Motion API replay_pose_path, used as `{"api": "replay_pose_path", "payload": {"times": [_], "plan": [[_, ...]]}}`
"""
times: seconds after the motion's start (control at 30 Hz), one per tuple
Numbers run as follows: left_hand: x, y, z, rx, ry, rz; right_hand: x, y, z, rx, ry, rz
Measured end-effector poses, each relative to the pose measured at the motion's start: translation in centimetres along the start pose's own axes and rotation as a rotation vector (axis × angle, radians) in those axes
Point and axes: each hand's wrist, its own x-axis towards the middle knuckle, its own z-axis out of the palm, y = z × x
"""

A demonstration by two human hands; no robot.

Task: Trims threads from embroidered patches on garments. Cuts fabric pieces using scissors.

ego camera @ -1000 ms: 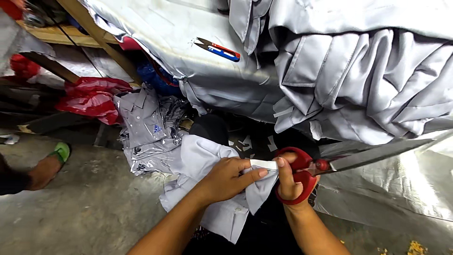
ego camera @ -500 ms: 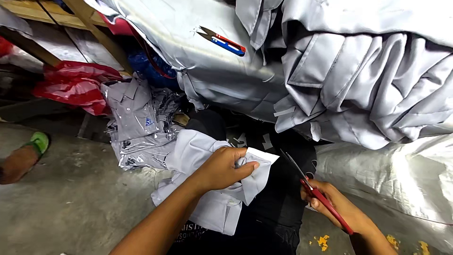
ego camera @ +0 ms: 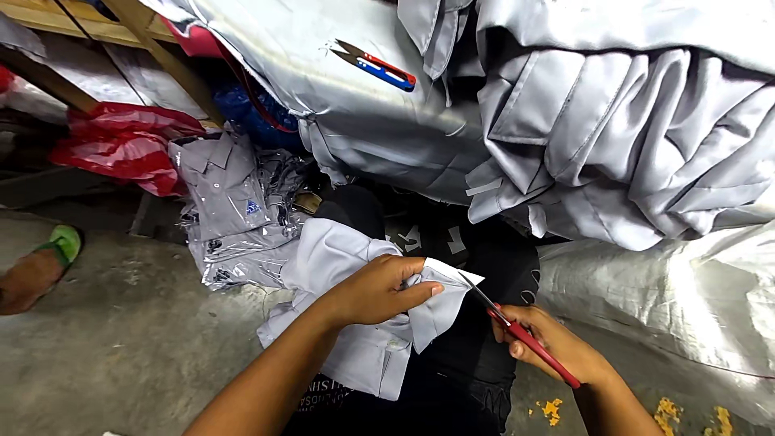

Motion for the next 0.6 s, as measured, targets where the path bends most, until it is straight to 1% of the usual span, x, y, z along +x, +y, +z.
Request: {"api": "replay_pose_path", "payload": {"times": [0.13, 0.33, 0.47, 0.6], "plan": [[0.0, -0.2, -0.1, 0.039, -0.031, 0.024, -0.2, 0.3, -0.2, -0.013, -0.023, -0.01], [0.4, 0.1, -0.9, 0.207, -0.108, 0.061, -0.5, 0.7, -0.1, 0.004, -0.025, -0.019], [0.6, -0.1, -1.1, 0.253, -0.138, 0.083, -0.7, 0.9, -0.2, 0.044, -0.011, 0.003], [0.9, -0.1, -1.0, 0.272, -0.175, 0.115, -0.8, 0.7, -0.4, 0.013, -0.045, 0.008]]}}
